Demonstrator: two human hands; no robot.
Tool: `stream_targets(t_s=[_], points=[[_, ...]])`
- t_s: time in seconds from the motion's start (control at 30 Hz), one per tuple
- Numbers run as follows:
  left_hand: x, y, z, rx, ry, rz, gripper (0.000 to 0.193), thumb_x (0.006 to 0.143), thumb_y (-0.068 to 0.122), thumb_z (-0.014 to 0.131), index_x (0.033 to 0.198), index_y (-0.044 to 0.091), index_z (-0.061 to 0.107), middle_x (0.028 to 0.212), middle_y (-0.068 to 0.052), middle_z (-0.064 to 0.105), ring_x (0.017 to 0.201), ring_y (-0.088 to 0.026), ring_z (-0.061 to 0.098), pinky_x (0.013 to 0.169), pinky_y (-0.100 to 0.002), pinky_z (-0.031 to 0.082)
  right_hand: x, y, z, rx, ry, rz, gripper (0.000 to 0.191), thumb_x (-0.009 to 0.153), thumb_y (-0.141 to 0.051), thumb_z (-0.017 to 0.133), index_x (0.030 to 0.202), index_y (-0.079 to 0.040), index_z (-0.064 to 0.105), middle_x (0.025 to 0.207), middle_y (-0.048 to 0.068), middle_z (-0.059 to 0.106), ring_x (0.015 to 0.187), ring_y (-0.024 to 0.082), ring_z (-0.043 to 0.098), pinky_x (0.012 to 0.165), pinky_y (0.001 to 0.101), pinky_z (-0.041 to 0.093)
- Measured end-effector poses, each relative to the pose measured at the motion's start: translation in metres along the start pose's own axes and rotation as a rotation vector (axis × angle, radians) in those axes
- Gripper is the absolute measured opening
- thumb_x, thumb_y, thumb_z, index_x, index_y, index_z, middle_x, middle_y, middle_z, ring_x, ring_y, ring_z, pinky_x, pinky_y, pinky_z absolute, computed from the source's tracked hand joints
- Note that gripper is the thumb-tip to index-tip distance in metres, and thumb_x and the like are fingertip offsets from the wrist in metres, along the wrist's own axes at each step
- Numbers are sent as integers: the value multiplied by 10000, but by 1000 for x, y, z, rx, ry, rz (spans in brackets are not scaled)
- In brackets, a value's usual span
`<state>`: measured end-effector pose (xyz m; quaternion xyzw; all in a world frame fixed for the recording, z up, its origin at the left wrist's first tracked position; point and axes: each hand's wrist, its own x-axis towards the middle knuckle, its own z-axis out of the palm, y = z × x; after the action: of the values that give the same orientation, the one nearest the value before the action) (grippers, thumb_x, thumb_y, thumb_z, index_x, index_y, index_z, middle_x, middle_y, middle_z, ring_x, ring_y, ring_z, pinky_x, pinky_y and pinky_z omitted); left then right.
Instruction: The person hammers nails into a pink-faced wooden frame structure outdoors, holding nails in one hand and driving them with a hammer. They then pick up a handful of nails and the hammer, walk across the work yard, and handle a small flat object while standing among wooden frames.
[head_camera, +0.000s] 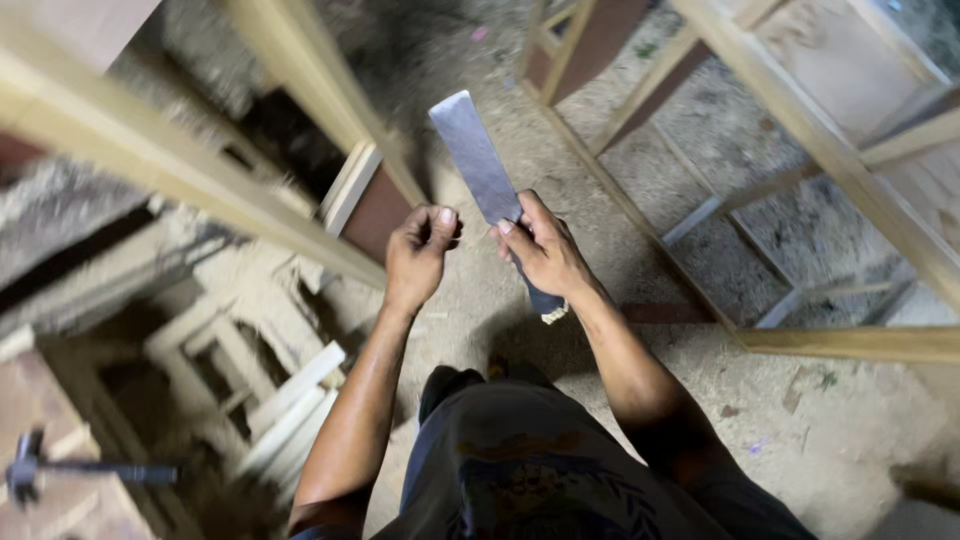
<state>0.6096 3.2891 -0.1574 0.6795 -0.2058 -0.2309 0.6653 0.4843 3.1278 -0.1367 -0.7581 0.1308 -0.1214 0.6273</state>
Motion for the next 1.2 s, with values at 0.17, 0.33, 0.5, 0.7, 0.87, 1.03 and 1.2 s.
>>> stream_targets(t_s=[0.17, 0.33, 0.5, 0.7, 0.87, 1.03, 1.2], points=[[97, 24, 117, -140, -238, 199, 241, 1050, 229, 630, 1156, 15, 669, 928, 19, 676, 799, -69, 547, 713, -240, 470, 9, 11, -66, -105, 308, 36, 343, 1003, -237, 639, 1244, -54, 476, 730, 22, 628, 586, 85, 574, 536, 265, 499], [194, 22, 188, -165, -298, 120, 219, 1046, 220, 637, 1059, 9, 697, 887, 14, 711, 790, -61, 587, 713, -251, 515, 73, 46, -118, -96, 493, 3, 292, 1016, -255, 674, 1189, -63, 537, 736, 11, 603, 629, 61, 565, 579, 252, 496], [310, 18, 204, -120, -347, 139, 226, 1051, 224, 646, 1076, 2, 684, 922, -27, 730, 822, -83, 632, 749, -268, 539, 184, 69, -171, -380, 595, -127, 319, 1035, -268, 707, 1220, -56, 557, 909, 118, 652, 765, 204, 627, 693, 333, 524], [484, 60, 191, -126, -347, 276, 301, 1018, 216, 653, 1221, -6, 638, 1065, -99, 755, 943, -126, 674, 850, -299, 554, 360, 52, -219, -424, 543, -109, 428, 970, -343, 725, 1225, -48, 547, 980, 169, 704, 883, 340, 716, 769, 440, 547], [589, 69, 172, 74, -268, 204, 282, 1016, 232, 661, 1165, -6, 631, 1008, -125, 756, 916, -178, 723, 840, -333, 567, 476, 49, -242, -427, 484, 50, 473, 918, -387, 738, 1196, -48, 560, 979, 203, 709, 926, 377, 720, 762, 457, 547], [719, 63, 164, 41, -209, 196, 308, 1018, 236, 636, 1214, 0, 610, 1051, -144, 745, 948, -204, 708, 856, -345, 560, 612, 68, -272, -405, 368, 138, 451, 903, -392, 738, 1135, -54, 551, 912, 205, 709, 877, 374, 720, 760, 456, 540], [863, 64, 182, 65, -189, 174, 288, 1020, 256, 637, 1168, 10, 641, 988, -117, 750, 867, -171, 688, 799, -344, 561, 750, 87, -317, -399, 473, -80, 337, 963, -308, 702, 1128, -51, 557, 867, 159, 668, 789, 310, 678, 703, 432, 537]])
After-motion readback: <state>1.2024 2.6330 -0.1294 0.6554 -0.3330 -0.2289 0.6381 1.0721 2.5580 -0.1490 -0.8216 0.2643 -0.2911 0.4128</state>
